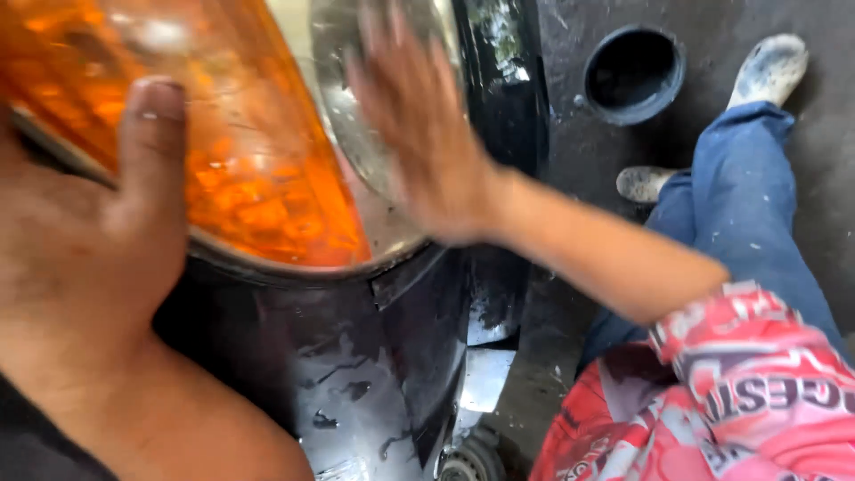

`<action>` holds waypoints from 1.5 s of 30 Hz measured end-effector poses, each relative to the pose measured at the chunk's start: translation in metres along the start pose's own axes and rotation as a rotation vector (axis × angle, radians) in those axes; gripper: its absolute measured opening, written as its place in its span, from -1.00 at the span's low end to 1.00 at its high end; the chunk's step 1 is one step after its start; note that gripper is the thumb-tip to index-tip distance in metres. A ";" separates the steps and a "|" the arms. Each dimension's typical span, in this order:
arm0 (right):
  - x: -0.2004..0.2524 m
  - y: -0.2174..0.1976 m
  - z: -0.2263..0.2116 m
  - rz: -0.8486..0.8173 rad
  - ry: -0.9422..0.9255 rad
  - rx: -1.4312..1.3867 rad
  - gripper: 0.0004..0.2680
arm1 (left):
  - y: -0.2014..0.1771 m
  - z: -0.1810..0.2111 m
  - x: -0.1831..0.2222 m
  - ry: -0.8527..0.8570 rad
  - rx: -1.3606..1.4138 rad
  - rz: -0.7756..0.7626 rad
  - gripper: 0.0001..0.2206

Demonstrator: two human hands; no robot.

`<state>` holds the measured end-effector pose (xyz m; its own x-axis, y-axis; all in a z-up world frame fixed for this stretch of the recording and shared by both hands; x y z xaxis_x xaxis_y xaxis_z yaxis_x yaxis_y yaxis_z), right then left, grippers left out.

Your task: The recorder is sanding and cleaning a car headlight and the surrounding body panel using sandpaper and water.

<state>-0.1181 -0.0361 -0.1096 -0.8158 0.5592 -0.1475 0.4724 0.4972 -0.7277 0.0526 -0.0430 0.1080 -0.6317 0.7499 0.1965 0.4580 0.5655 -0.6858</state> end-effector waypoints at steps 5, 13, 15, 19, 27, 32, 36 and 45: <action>0.008 0.027 0.006 0.405 -0.341 -0.533 -0.57 | -0.005 -0.007 0.020 0.468 0.230 0.482 -0.51; 0.033 0.021 -0.005 0.462 -0.083 -0.572 -0.63 | 0.002 -0.008 0.014 0.416 0.283 0.457 -0.57; 0.041 0.027 -0.007 0.469 -0.214 -0.570 -0.63 | -0.001 -0.009 0.019 0.435 0.243 0.492 -0.58; -0.005 0.026 0.015 0.417 -0.288 -0.455 -0.62 | 0.012 -0.013 0.026 0.428 0.061 0.569 -0.60; 0.062 0.033 0.001 0.305 -0.472 -0.476 -0.71 | 0.002 -0.004 0.013 0.396 0.002 0.586 -0.65; 0.029 -0.005 -0.013 0.291 -0.473 -0.424 -0.69 | 0.012 -0.015 0.016 0.474 0.057 0.694 -0.69; 0.037 -0.011 -0.011 0.237 -0.524 -0.341 -0.65 | 0.014 -0.008 0.015 0.474 -0.027 0.736 -0.72; 0.017 -0.031 -0.018 0.238 -0.587 -0.309 -0.61 | 0.018 -0.012 0.024 0.439 -0.104 0.767 -0.72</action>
<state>-0.1404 -0.0299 -0.0776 -0.6828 0.2693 -0.6791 0.6624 0.6203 -0.4201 0.0531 -0.0108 0.1089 0.1592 0.9869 -0.0250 0.7245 -0.1340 -0.6761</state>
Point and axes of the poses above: each hand's wrist, its own x-axis away from the middle knuckle, its own y-axis out of the palm, z = x × y, the point moved 3 cm from there along -x, towards the middle knuckle, and after that the axes turned 1 degree about -z, right-handed, at the moved point
